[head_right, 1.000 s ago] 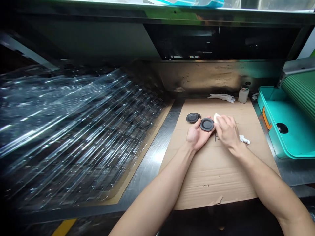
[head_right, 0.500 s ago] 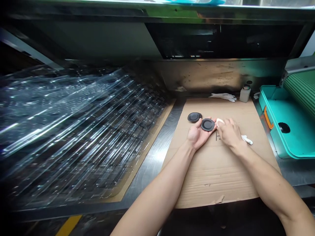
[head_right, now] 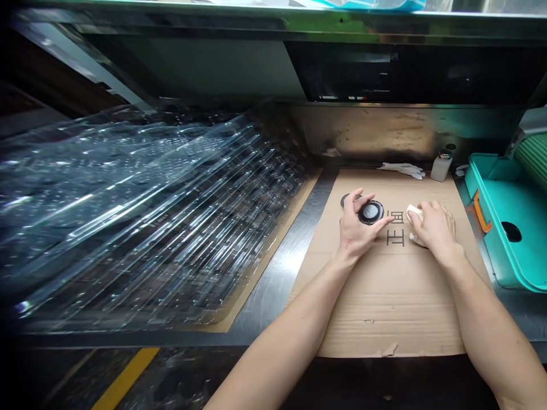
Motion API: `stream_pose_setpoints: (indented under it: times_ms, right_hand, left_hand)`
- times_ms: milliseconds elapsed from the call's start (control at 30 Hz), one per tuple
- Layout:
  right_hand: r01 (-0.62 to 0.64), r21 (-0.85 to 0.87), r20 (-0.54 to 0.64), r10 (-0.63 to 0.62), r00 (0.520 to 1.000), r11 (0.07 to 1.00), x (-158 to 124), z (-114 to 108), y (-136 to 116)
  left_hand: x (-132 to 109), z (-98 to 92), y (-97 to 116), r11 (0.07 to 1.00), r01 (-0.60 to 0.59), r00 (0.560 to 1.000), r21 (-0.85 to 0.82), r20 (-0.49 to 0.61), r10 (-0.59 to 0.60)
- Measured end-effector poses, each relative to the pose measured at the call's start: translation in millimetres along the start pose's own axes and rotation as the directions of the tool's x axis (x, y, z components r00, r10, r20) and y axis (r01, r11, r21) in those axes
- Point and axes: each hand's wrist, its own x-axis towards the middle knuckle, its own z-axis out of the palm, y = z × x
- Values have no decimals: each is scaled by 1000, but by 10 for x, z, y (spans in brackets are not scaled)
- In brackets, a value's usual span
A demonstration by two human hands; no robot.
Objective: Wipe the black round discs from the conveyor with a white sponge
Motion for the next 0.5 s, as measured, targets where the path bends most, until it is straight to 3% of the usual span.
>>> stream_pose_setpoints:
  times_ms: [67,133,233,333,500]
  right_hand:
    - [-19,-16,184,22,983,1000,-11,-120,29]
    - [22,-15,378,-15,926,1000,-21,-197,80]
    - [155,44,497,-156,853,987,-24,-206,140]
    - [255,152,421,-296,857,955,-20,-191,115]
    - [308,345,20,-335,942,887,-34,-212,-48]
  left_hand:
    - [11,-28,-43,962,-165,986,218,53,157]
    - [43,-61,-100,885,-297,955,357,111,276]
    - [86,-98,-168,804,-406,913,435,158,375]
    - [98,-106,-191,761,-455,889,462,189,416]
    - [80,-90,-193,723,-506,860,470,220,459]
